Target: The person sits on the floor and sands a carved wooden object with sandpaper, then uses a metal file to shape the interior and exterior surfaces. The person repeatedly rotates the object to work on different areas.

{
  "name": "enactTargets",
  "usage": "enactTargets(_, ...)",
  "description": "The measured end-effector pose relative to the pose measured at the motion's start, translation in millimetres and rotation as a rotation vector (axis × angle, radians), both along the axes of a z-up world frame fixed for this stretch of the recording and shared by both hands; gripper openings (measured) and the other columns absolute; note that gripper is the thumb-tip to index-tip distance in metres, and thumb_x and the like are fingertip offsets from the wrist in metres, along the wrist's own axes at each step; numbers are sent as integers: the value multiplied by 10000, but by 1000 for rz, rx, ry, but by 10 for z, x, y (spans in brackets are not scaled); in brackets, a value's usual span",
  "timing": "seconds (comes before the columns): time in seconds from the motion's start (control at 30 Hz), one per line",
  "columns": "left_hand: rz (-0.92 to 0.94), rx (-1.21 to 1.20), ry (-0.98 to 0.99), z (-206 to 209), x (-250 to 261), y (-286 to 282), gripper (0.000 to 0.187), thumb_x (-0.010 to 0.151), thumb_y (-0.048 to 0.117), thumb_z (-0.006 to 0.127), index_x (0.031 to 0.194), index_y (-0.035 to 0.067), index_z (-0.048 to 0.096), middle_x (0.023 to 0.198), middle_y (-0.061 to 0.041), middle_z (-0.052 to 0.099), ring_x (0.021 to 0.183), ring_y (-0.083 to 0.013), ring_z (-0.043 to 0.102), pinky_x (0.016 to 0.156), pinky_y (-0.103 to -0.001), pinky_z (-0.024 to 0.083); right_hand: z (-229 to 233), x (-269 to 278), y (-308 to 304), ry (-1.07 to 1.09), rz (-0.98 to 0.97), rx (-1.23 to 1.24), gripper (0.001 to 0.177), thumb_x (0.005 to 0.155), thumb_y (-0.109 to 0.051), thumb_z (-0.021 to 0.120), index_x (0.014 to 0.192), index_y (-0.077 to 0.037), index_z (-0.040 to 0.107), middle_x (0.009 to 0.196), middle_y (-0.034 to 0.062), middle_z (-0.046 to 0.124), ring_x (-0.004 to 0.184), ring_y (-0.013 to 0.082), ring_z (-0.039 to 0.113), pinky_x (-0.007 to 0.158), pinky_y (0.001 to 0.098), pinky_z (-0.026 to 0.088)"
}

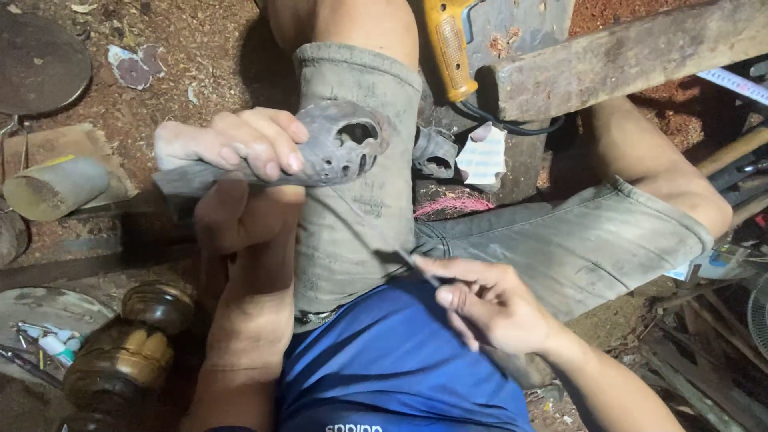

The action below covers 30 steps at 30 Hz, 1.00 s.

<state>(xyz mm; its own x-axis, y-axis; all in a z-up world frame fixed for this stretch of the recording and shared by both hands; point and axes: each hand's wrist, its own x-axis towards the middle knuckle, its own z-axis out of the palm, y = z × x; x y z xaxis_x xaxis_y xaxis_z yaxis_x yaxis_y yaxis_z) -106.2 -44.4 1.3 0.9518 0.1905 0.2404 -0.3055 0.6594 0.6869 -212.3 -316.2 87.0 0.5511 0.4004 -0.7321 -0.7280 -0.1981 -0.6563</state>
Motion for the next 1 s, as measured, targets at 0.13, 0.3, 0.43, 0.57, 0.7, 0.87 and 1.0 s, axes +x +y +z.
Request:
enactTargets(0.13,-12,83,-12,82,-36,-23,138,1020,124,587,1092,80,479,825,-136,568,758,-284,611,836,-447,496,65,-58,21,-748,412,-496,561,887,-48,622,1444,-59,561,816,190,722,594,269,699,535,364,560)
enactTargets(0.3,75,89,-33,31,5,-143,148,1000,124,587,1082,74,474,848,-139,568,735,-283,606,839,-467,521,-49,-107,130,-365,66,-49,472,982,-20,642,1449,-47,579,974,215,725,658,249,755,573,344,593)
enactTargets(0.43,74,109,-86,49,48,-69,168,993,147,589,1079,68,468,853,-147,558,724,-285,600,833,-473,538,-91,34,150,-192,-186,278,455,1052,-26,639,1501,-24,563,917,211,751,681,252,760,596,327,610)
enactTargets(0.57,79,132,-106,-23,40,-151,184,995,160,596,1086,61,470,844,-151,554,711,-290,597,820,-468,547,-23,-11,117,-783,384,-452,571,915,-54,634,1474,-43,516,924,241,735,624,298,722,564,383,591)
enactTargets(0.7,174,93,-80,-33,100,-205,181,965,142,597,1068,51,479,811,-150,552,653,-282,581,764,-466,548,-45,-41,223,-435,138,-157,491,975,-80,620,1460,-67,543,852,214,685,529,275,679,494,358,561)
enactTargets(0.87,176,108,-100,-42,136,-144,169,934,131,561,1055,55,470,795,-152,541,632,-289,576,721,-474,559,-295,-86,100,224,-298,323,486,1051,-69,596,1534,-58,541,610,132,558,463,234,546,436,342,501)
enactTargets(1.0,100,74,-23,-68,108,-77,178,941,135,571,1057,40,476,768,-178,532,641,-318,552,732,-468,518,-178,29,-25,-662,326,-383,559,989,-58,604,1535,-61,486,662,93,604,496,210,566,459,355,473)
